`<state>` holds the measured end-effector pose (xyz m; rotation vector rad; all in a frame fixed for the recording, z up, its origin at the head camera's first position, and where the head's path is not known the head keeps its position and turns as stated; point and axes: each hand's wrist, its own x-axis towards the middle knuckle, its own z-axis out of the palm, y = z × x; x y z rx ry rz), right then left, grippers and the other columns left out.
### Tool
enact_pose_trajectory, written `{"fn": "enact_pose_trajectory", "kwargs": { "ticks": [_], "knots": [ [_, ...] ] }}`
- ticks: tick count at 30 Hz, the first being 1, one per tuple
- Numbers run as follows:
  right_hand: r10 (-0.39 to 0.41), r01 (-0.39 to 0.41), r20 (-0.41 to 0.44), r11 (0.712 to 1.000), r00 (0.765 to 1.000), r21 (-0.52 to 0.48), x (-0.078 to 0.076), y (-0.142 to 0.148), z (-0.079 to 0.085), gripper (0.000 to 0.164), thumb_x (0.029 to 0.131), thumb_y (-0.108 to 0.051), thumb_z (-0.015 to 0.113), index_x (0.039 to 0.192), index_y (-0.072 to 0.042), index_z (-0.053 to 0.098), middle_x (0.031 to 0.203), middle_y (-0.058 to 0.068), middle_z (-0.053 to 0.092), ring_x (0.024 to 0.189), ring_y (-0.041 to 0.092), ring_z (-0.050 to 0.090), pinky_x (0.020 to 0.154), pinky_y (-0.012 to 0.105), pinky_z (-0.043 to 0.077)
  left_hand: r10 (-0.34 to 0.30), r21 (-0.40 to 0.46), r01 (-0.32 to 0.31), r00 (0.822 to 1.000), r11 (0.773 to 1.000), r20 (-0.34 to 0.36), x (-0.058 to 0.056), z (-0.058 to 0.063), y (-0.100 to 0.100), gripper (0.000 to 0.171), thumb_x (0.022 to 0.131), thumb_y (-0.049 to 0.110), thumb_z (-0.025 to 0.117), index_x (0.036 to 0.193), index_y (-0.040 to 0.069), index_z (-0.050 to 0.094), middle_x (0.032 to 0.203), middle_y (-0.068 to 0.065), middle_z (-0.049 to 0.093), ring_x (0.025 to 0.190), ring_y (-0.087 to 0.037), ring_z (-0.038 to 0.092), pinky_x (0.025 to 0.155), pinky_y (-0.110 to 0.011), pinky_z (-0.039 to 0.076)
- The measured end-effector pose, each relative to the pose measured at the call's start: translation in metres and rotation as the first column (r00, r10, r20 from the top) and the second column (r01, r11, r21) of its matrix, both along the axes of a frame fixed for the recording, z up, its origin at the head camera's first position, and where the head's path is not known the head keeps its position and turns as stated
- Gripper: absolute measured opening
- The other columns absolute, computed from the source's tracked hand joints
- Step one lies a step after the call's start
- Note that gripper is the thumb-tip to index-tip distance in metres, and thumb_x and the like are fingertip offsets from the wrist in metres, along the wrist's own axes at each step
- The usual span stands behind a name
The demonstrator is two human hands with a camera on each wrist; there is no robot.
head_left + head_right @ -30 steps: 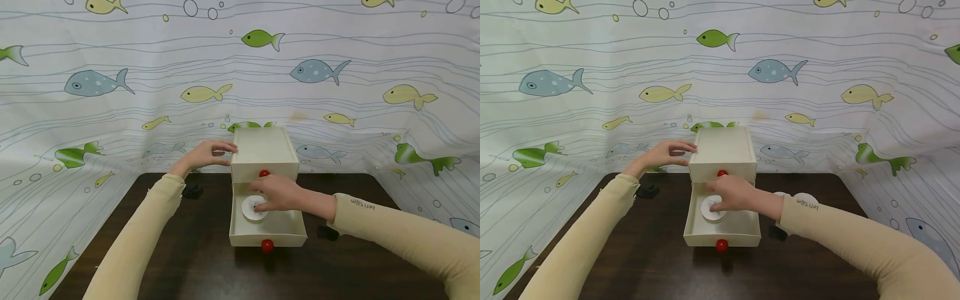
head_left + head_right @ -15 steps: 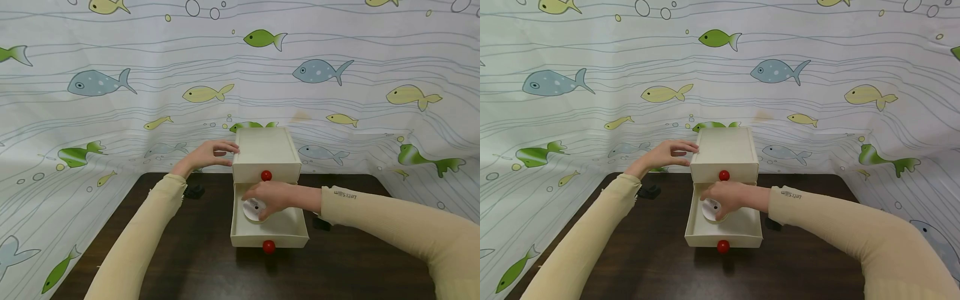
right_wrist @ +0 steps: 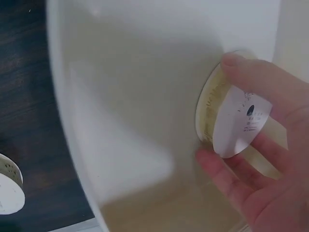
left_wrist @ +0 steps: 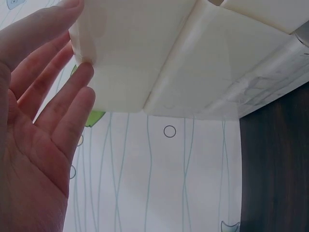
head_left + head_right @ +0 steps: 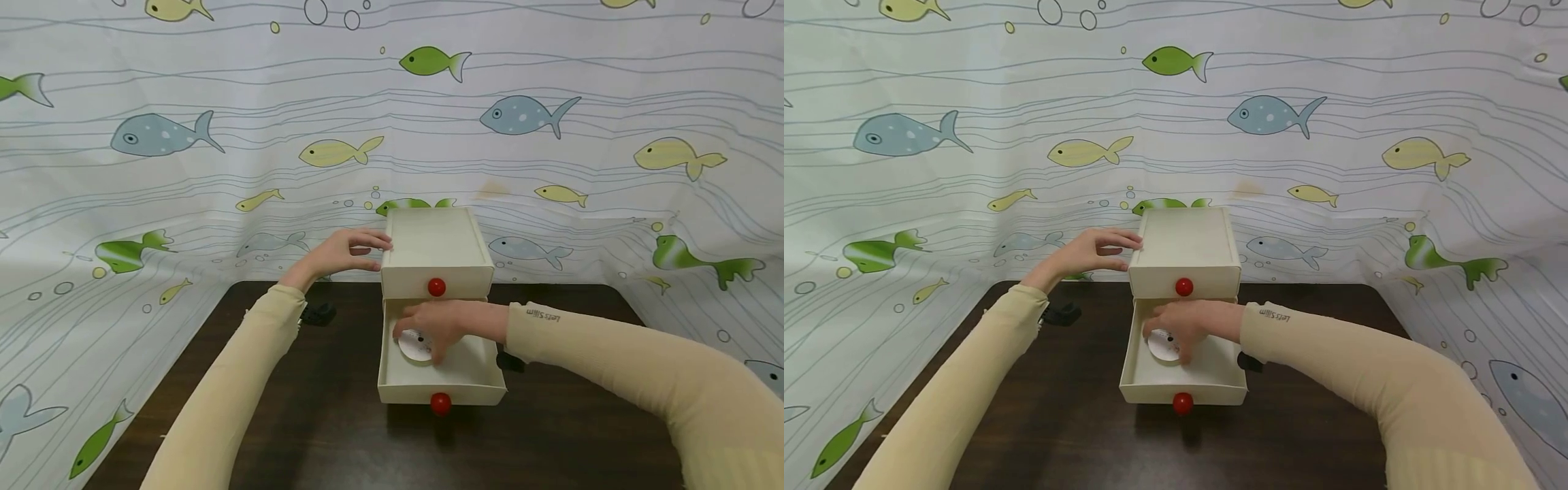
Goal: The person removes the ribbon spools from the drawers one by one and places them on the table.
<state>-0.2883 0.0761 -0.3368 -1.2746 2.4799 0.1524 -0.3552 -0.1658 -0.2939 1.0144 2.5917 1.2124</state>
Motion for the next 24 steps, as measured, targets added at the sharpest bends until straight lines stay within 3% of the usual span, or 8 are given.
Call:
{"fn": "enact_pose_trajectory", "kwargs": {
  "ticks": [8, 14, 19, 24],
  "knots": [
    [0.041, -0.042, -0.016, 0.999, 0.999, -0.025, 0.000, 0.001, 0.002, 0.070, 0.075, -0.028, 0.085, 0.137, -0.031, 0.052, 0.131, 0.001, 0.054, 0.105, 0.014, 0.050, 0.089, 0.029, 0.050, -0.003, 0.009, 0.003, 1.000, 1.000, 0.011, 0.000, -0.001, -0.001, 0.044, 0.086, 0.018, 0.078, 0.128, 0.013, 0.068, 0.150, -0.004, 0.051, 0.145, -0.022, 0.040, 0.118, -0.045, 0.039],
    [0.052, -0.045, 0.064, 0.994, 0.997, -0.099, 0.008, 0.007, 0.019, 0.072, 0.075, -0.028, 0.085, 0.139, -0.030, 0.053, 0.138, -0.002, 0.054, 0.114, 0.013, 0.051, 0.099, 0.033, 0.050, -0.019, 0.026, 0.019, 1.000, 0.999, 0.004, -0.003, -0.002, -0.001, 0.044, 0.085, 0.018, 0.078, 0.128, 0.012, 0.068, 0.149, -0.005, 0.051, 0.146, -0.023, 0.039, 0.118, -0.047, 0.038],
    [0.089, -0.072, 0.091, 0.982, 0.992, -0.175, 0.016, 0.015, 0.033, 0.071, 0.078, -0.028, 0.082, 0.142, -0.026, 0.053, 0.140, -0.002, 0.053, 0.118, 0.014, 0.050, 0.097, 0.030, 0.050, -0.022, 0.022, 0.022, 1.000, 1.000, -0.002, -0.003, -0.003, -0.003, 0.044, 0.086, 0.019, 0.078, 0.128, 0.012, 0.068, 0.150, -0.005, 0.051, 0.146, -0.023, 0.039, 0.118, -0.048, 0.038],
    [0.077, -0.048, 0.098, 0.962, 0.992, -0.269, 0.024, 0.031, 0.045, 0.072, 0.078, -0.030, 0.082, 0.144, -0.029, 0.053, 0.143, -0.004, 0.052, 0.125, 0.016, 0.048, 0.098, 0.033, 0.048, -0.024, 0.019, 0.024, 1.000, 1.000, -0.001, -0.003, -0.004, -0.004, 0.043, 0.087, 0.019, 0.077, 0.128, 0.013, 0.068, 0.150, -0.005, 0.050, 0.145, -0.023, 0.040, 0.118, -0.047, 0.038]
  ]
}}
